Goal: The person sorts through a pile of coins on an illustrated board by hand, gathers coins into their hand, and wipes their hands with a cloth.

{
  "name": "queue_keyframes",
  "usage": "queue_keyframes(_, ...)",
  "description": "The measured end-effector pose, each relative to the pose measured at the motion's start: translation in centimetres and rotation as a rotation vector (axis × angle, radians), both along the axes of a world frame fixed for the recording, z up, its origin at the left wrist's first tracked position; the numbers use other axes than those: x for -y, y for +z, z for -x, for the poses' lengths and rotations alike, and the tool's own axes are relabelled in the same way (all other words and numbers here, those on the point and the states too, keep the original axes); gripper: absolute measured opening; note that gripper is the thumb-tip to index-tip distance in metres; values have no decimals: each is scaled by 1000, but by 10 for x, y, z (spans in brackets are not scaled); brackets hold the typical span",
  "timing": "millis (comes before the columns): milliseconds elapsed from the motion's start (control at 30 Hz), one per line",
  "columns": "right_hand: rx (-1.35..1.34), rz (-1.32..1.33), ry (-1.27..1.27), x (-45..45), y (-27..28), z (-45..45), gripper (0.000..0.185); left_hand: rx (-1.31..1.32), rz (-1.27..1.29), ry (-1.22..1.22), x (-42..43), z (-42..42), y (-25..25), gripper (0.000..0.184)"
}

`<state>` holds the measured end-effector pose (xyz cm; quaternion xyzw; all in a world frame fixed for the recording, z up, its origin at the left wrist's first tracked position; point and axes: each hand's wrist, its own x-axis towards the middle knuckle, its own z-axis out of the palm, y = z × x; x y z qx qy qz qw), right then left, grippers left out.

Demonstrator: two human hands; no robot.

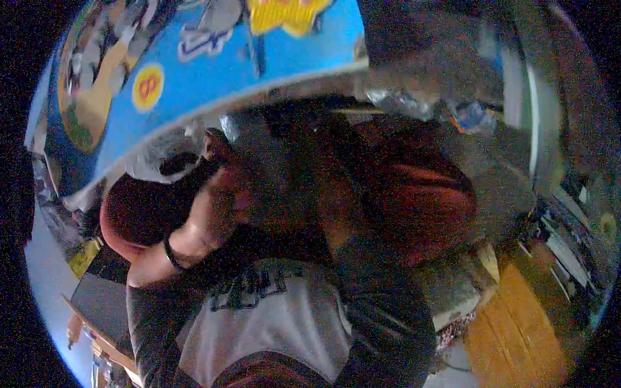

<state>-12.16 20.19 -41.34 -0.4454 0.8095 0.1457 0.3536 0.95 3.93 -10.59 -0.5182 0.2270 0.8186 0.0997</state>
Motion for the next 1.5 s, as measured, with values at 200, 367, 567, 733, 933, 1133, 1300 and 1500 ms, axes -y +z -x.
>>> queue_keyframes(200, 85, -19, -18, 17, -8, 5, 16, -19, 35, -106, 1, 10, -16, 45)
queue_keyframes(367, 113, -32, -9, 18, -11, 0, 15, -177, -51, -100, 4, -7, -31, 32)
queue_keyframes(567, 217, 55, 15, 58, -21, 20, 15, -166, 11, -73, -3, -3, -23, 32)
queue_keyframes(733, 658, 368, -68, 53, 48, 26, 15, -137, 60, -24, -2, -10, -7, 34)
queue_keyframes(933, 534, 874, -301, 7, 226, 24, 12, -440, 124, 27, -8, -31, 8, 32)
queue_keyframes(1133, 118, 1311, 20, 18, 366, -15, 26, -687, 173, -65, -17, -29, 31, 22)
queue_keyframes(1300, 99, 1467, 63, 35, 384, -30, 27, -891, 342, -17, -7, -28, 32, 8)
queue_keyframes(1500, 153, 1489, 22, 45, 395, -37, 23, -939, 462, -33, 0, -28, 33, 4)
